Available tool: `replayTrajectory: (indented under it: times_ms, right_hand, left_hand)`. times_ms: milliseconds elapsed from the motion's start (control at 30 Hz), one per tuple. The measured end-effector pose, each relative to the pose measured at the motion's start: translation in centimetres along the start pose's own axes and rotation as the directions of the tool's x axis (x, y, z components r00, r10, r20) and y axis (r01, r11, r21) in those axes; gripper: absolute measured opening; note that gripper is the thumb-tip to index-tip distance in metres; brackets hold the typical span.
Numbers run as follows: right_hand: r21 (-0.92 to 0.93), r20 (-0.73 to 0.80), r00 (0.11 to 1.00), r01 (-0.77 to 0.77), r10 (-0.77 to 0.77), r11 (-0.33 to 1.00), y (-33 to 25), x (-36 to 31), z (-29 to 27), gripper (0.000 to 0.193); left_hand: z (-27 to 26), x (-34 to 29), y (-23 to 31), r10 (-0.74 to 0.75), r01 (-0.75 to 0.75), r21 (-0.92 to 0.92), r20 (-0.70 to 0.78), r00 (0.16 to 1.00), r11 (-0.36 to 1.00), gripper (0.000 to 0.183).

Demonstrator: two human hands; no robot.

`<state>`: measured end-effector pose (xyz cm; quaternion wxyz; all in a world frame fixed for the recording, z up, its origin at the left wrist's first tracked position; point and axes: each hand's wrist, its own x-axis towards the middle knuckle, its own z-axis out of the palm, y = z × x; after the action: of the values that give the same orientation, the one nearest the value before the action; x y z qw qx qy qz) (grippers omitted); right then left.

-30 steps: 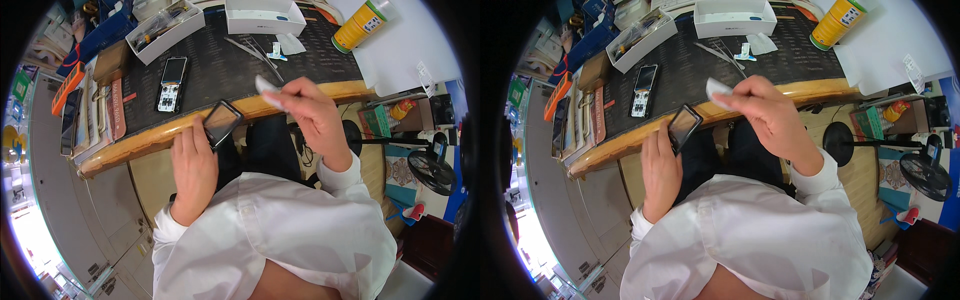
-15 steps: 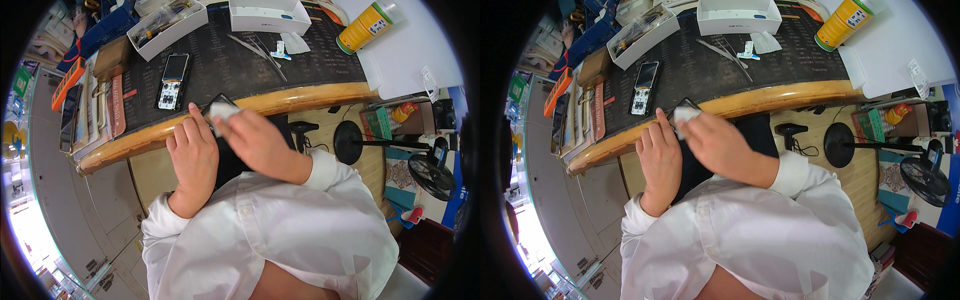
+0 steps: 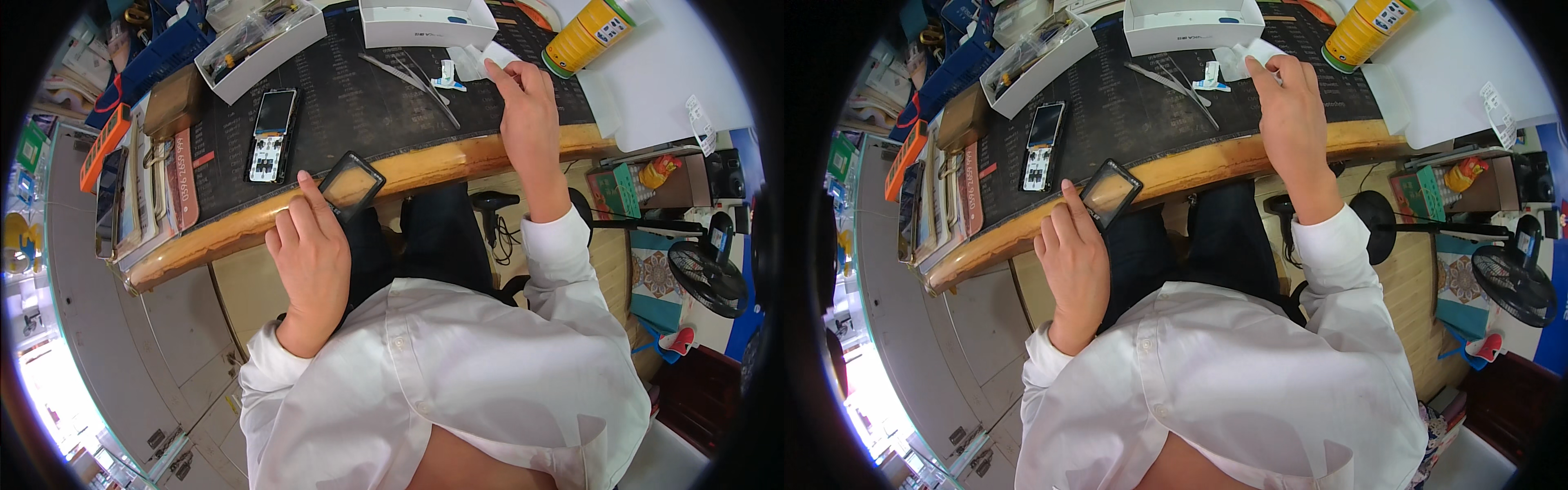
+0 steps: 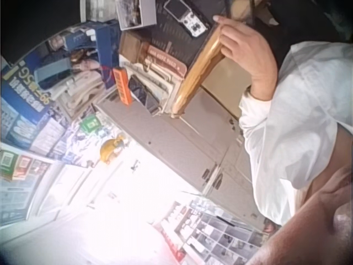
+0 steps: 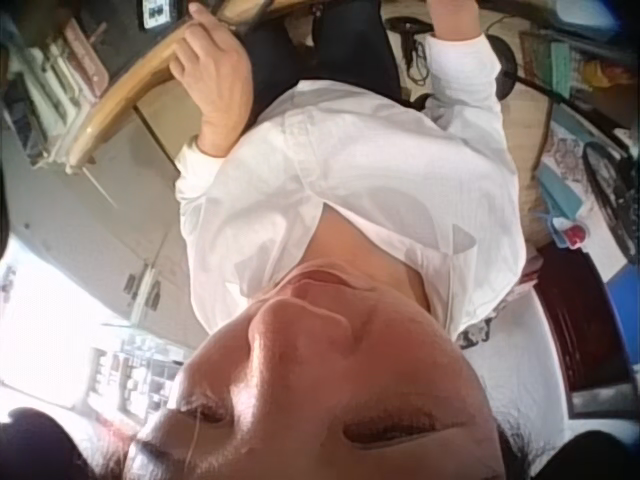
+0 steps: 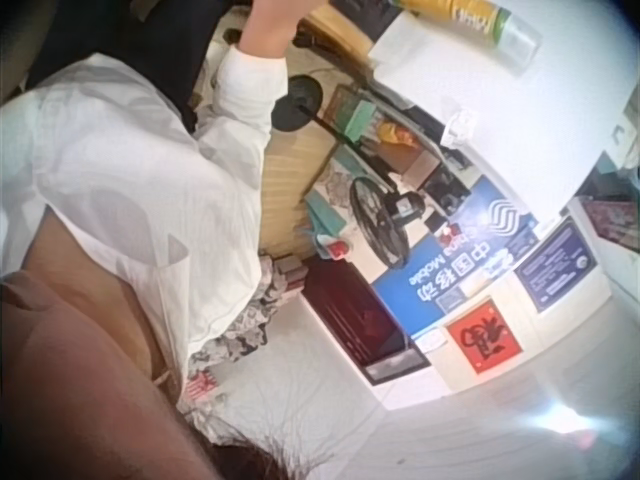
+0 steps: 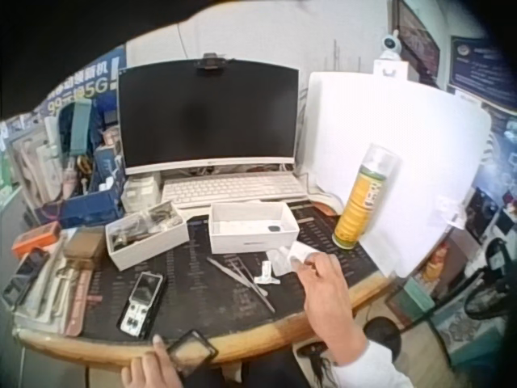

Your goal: The person disassembles a feature phone, cleans the internal components and keypad with a cloth, uses a hairdryer to apply heat, then reassembles the phone by aligning and snapping the keypad and casing together.

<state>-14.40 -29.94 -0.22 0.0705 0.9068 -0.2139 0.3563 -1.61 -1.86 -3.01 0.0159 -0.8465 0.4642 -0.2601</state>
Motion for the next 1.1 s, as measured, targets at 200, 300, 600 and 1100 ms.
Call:
replayTrajectory:
  times_ms: [200,300,600,1100]
  right_hand:
    - [0.248,-0.047,0.999,-0.009,0.022,0.969,-1.8,-1.4,-0.4,0.043]
    - [0.677,0.238,0.960,-0.274,0.150,0.683,-4.9,-2.8,-1.3,0.034]
    - [0.628,0.772,0.634,-0.772,-0.048,-0.095,-9.1,-2.4,-1.6,0.031]
    - [0.528,0.818,0.565,-0.812,-0.108,-0.250,-10.3,-2.0,-1.3,0.023]
  left_hand:
    - [0.6,-0.3,-0.1,-0.044,0.037,-0.095,-0.072,0.996,0.995,0.066]
    - [0.8,-0.6,-0.2,-0.079,0.059,-0.221,-0.082,0.994,0.973,0.072]
    - [1.5,-1.0,-0.2,-0.108,0.068,-0.283,-0.129,0.986,0.957,0.073]
    - [1.3,-1.6,-0.2,-0.130,0.121,-0.361,0.002,0.992,0.925,0.092]
